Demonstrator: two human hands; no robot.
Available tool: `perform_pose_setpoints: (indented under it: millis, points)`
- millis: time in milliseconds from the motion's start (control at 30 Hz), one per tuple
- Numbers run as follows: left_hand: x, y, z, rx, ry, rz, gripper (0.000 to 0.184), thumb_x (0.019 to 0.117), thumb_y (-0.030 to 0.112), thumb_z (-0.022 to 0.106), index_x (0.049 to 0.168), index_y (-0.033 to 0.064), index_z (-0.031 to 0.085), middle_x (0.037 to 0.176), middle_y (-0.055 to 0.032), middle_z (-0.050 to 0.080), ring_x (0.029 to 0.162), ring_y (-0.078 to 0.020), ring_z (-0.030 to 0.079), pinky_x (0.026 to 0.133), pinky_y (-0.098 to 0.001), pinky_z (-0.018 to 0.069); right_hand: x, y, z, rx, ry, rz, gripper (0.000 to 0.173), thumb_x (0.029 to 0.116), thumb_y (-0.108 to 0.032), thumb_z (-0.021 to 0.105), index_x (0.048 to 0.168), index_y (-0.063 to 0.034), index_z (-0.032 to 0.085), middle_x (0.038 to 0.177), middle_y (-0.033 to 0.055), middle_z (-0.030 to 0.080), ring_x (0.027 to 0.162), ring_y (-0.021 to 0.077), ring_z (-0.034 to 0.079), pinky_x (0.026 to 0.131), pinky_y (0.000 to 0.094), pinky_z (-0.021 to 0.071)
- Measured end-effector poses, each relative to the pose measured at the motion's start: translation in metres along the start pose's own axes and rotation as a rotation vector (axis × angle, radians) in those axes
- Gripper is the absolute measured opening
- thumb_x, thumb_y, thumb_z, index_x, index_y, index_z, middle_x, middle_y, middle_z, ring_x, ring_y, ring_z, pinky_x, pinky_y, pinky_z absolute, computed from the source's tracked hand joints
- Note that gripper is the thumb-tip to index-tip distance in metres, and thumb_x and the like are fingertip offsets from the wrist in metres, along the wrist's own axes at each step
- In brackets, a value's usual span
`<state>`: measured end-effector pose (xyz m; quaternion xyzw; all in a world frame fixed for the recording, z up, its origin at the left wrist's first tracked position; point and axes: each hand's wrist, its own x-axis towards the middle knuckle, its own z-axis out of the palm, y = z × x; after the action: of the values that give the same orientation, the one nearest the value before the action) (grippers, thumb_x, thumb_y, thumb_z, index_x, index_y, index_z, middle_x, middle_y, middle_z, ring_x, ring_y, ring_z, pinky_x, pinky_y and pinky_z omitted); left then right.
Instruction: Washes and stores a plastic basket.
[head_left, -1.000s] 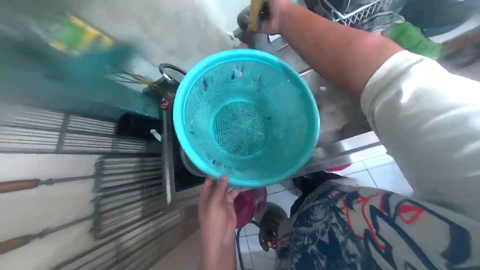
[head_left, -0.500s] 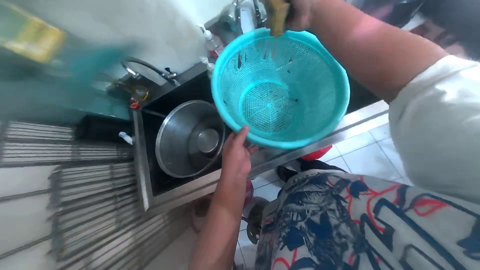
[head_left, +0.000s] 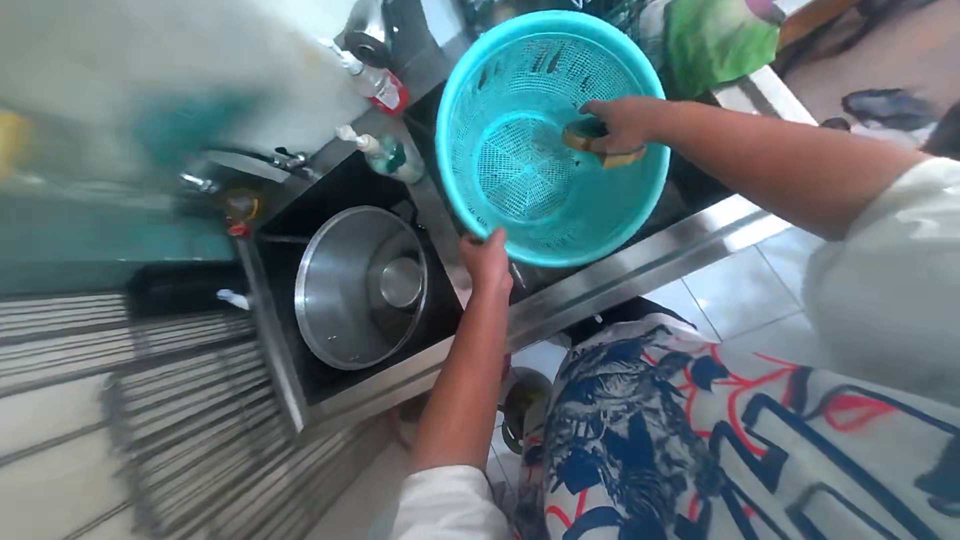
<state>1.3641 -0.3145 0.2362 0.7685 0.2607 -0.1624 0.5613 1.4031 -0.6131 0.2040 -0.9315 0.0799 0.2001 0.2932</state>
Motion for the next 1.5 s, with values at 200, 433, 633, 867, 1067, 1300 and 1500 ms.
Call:
perform_pose_setpoints:
  millis: [200, 433, 633, 867, 1067, 1300, 1500]
  points:
    - [0.015, -0.010, 0.015, 0.102, 0.049, 0.019, 0.041, 0.0889, -0.001, 0.065, 0.129, -0.0013, 0.056, 0.114, -0.0217, 0.062, 0.098, -0.0296, 0.063, 0.079, -0.0480, 0.0557, 0.018, -0.007, 0.010, -0.277, -0.082, 0.020, 0.054, 0.1004, -0.039, 0.065, 0.147, -0.0141, 0.056, 0.140, 0.0324, 0.054, 0.123, 0.0546, 0.056, 0.095, 0.0731, 0.0453]
    - [0.013, -0.033, 0.027, -0.017, 0.117, 0.032, 0.033, 0.0898, 0.000, 0.062, 0.123, -0.0018, 0.060, 0.109, -0.0193, 0.063, 0.096, -0.0269, 0.064, 0.082, -0.0460, 0.0556, 0.020, 0.011, 0.081, -0.357, -0.230, 0.184, 0.037, 0.0921, -0.010, 0.071, 0.122, 0.0100, 0.065, 0.136, 0.0410, 0.050, 0.121, 0.0596, 0.054, 0.088, 0.0744, 0.0488]
    - [0.011, -0.042, 0.040, -0.020, 0.120, 0.107, 0.030, 0.0936, -0.001, 0.059, 0.123, -0.0038, 0.060, 0.109, -0.0189, 0.065, 0.097, -0.0241, 0.066, 0.085, -0.0431, 0.0566, 0.002, -0.035, 0.150, 0.071, -0.479, -0.086, 0.041, 0.1017, -0.030, 0.065, 0.131, -0.0020, 0.066, 0.116, 0.0247, 0.070, 0.111, 0.0442, 0.066, 0.095, 0.0677, 0.0504]
    - [0.012, -0.041, 0.037, -0.186, 0.159, 0.129, 0.028, 0.0887, -0.007, 0.057, 0.116, -0.0030, 0.061, 0.102, -0.0152, 0.065, 0.089, -0.0195, 0.066, 0.078, -0.0380, 0.0581, -0.002, 0.009, 0.133, -0.140, -0.248, -0.026, 0.037, 0.1020, -0.031, 0.062, 0.133, -0.0128, 0.068, 0.132, 0.0274, 0.063, 0.120, 0.0489, 0.062, 0.093, 0.0713, 0.0497]
    - [0.012, -0.042, 0.054, -0.255, 0.176, 0.074, 0.028, 0.0889, -0.005, 0.057, 0.117, -0.0018, 0.059, 0.102, -0.0157, 0.063, 0.088, -0.0217, 0.064, 0.076, -0.0408, 0.0573, 0.001, -0.012, 0.118, 0.014, -0.253, 0.100, 0.038, 0.0970, -0.028, 0.070, 0.129, -0.0081, 0.069, 0.121, 0.0264, 0.068, 0.114, 0.0480, 0.065, 0.092, 0.0713, 0.0503]
    - [0.021, -0.039, 0.037, -0.278, 0.209, 0.033, 0.037, 0.0859, -0.006, 0.055, 0.123, -0.0009, 0.057, 0.110, -0.0176, 0.062, 0.096, -0.0250, 0.064, 0.078, -0.0459, 0.0570, -0.019, -0.042, 0.140, -0.037, -0.246, -0.092, 0.040, 0.1039, -0.025, 0.058, 0.143, -0.0230, 0.064, 0.139, 0.0220, 0.060, 0.122, 0.0430, 0.062, 0.096, 0.0645, 0.0519]
    - [0.000, -0.039, 0.040, -0.272, 0.171, -0.015, 0.037, 0.0858, -0.008, 0.055, 0.123, -0.0015, 0.056, 0.111, -0.0184, 0.062, 0.096, -0.0255, 0.063, 0.080, -0.0449, 0.0565, 0.023, 0.007, 0.082, -0.285, -0.163, 0.217, 0.033, 0.0990, -0.009, 0.063, 0.126, 0.0106, 0.064, 0.147, 0.0421, 0.041, 0.131, 0.0607, 0.047, 0.097, 0.0720, 0.0477]
